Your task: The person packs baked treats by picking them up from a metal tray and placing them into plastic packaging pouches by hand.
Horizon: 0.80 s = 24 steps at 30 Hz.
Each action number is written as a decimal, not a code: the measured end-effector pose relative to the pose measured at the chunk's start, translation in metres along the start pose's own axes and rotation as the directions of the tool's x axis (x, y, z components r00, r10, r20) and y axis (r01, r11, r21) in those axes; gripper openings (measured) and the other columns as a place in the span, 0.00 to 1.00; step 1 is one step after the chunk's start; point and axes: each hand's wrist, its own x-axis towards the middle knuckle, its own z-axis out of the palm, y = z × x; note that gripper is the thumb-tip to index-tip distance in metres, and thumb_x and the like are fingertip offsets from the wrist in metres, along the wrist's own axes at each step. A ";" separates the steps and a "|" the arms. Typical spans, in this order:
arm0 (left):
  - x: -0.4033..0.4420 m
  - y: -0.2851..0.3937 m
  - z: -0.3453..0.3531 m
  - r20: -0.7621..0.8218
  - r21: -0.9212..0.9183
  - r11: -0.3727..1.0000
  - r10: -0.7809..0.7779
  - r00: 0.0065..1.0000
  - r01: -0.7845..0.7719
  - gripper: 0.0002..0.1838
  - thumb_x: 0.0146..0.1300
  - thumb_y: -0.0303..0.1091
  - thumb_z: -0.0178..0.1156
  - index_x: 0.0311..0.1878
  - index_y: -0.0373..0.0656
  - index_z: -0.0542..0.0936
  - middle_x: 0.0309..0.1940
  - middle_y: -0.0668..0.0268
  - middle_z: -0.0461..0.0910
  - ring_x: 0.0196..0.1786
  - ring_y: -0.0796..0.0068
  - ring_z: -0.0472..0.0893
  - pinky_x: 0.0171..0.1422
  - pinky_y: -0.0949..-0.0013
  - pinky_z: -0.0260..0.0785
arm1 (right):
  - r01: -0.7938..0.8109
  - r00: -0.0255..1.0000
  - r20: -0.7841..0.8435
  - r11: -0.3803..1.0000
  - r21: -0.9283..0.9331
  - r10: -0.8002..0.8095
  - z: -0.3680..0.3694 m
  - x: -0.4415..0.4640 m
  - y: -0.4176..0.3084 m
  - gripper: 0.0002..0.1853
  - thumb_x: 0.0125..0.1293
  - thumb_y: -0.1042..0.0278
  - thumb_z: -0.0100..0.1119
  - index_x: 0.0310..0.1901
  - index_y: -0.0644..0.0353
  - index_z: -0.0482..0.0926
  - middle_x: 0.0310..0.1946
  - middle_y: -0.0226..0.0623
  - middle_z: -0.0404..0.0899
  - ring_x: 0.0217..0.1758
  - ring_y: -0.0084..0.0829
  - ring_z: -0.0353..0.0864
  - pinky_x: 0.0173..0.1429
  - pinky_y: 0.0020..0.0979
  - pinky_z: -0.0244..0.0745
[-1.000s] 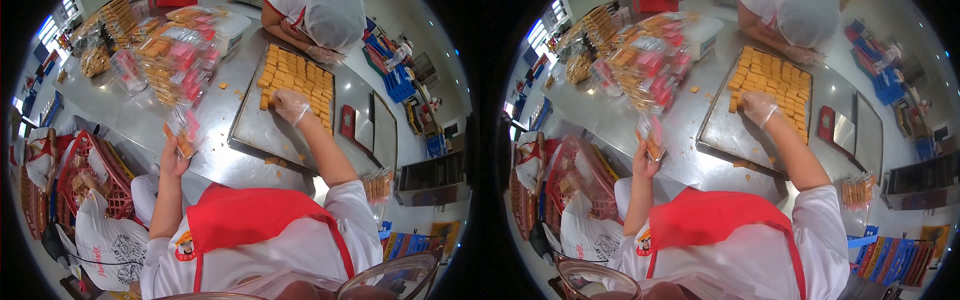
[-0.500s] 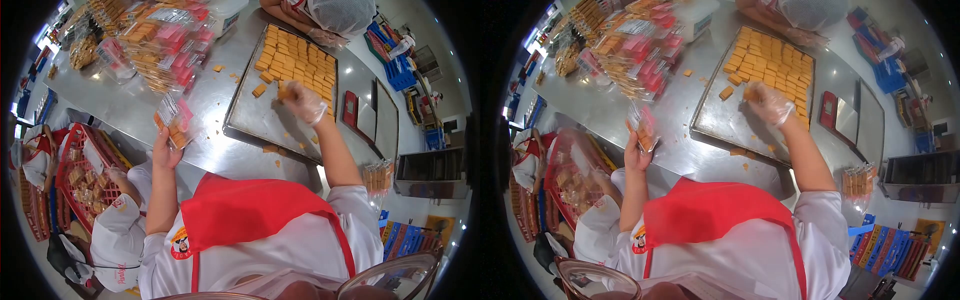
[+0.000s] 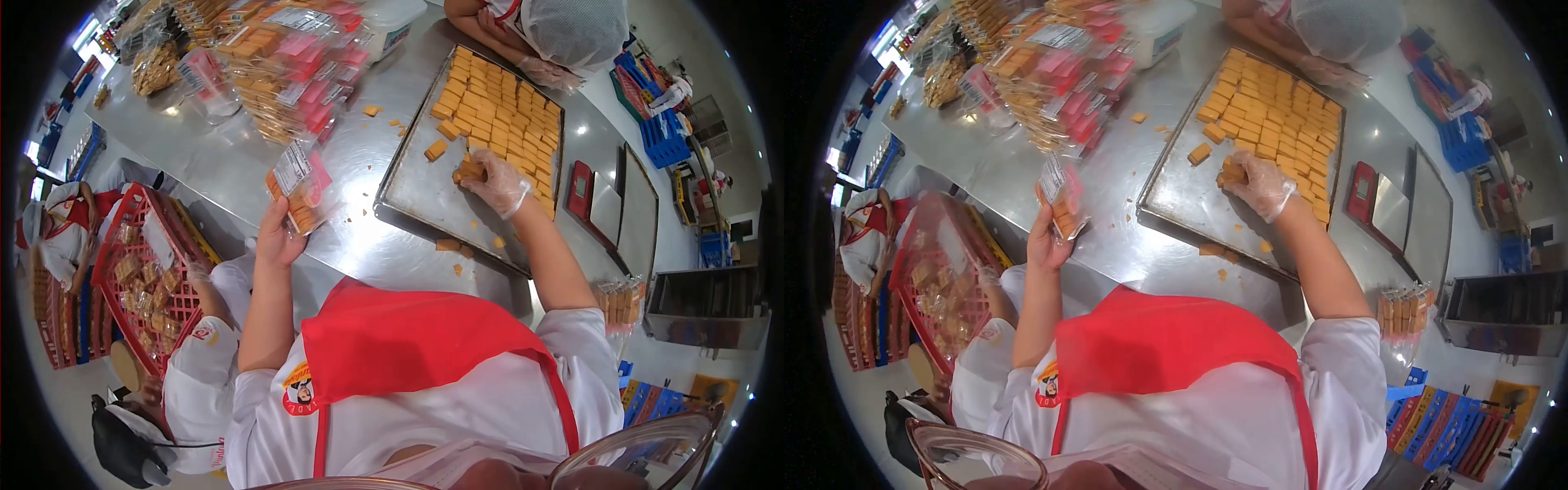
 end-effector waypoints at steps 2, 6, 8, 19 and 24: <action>0.000 -0.001 0.005 -0.001 0.019 1.000 0.019 1.000 -0.019 0.27 0.61 0.31 0.50 0.63 0.56 0.56 0.59 0.62 0.62 0.60 0.64 0.64 0.61 0.54 0.59 | -0.001 0.999 -0.046 0.999 -0.039 -0.001 0.008 -0.004 -0.002 0.22 0.50 0.61 0.62 0.46 0.58 0.67 0.40 0.47 0.74 0.42 0.44 0.75 0.45 0.35 0.71; 0.001 -0.001 0.002 -0.031 0.042 0.998 0.043 0.999 -0.042 0.28 0.61 0.32 0.50 0.63 0.58 0.55 0.59 0.62 0.62 0.59 0.63 0.65 0.61 0.54 0.60 | 0.060 0.991 -0.112 0.990 -0.125 -0.074 0.021 -0.013 -0.001 0.23 0.51 0.61 0.61 0.47 0.58 0.65 0.37 0.46 0.74 0.42 0.42 0.75 0.45 0.34 0.71; 0.001 -0.001 0.002 -0.020 0.068 0.997 0.037 0.999 -0.036 0.28 0.60 0.32 0.51 0.63 0.57 0.55 0.58 0.62 0.63 0.59 0.64 0.66 0.60 0.55 0.60 | 0.002 0.993 -0.122 0.999 -0.036 -0.006 0.018 -0.016 -0.005 0.24 0.51 0.64 0.60 0.48 0.57 0.63 0.37 0.46 0.74 0.40 0.40 0.76 0.43 0.33 0.71; 0.005 -0.007 0.022 -0.086 0.275 0.955 0.140 0.986 -0.112 0.28 0.59 0.33 0.53 0.62 0.45 0.56 0.55 0.61 0.66 0.55 0.66 0.69 0.57 0.63 0.65 | -0.082 0.995 0.050 -0.436 0.896 -0.085 -0.012 -0.012 -0.048 0.30 0.50 0.73 0.61 0.53 0.54 0.56 0.37 0.39 0.69 0.35 0.31 0.72 0.31 0.23 0.72; 0.006 -0.010 0.027 -0.142 0.355 0.926 0.187 0.972 -0.127 0.30 0.57 0.29 0.55 0.62 0.46 0.54 0.53 0.63 0.67 0.54 0.67 0.70 0.56 0.63 0.67 | -0.171 0.985 0.100 -0.673 0.720 -0.143 -0.008 -0.016 -0.054 0.29 0.50 0.72 0.60 0.53 0.57 0.59 0.35 0.41 0.68 0.30 0.27 0.69 0.26 0.18 0.68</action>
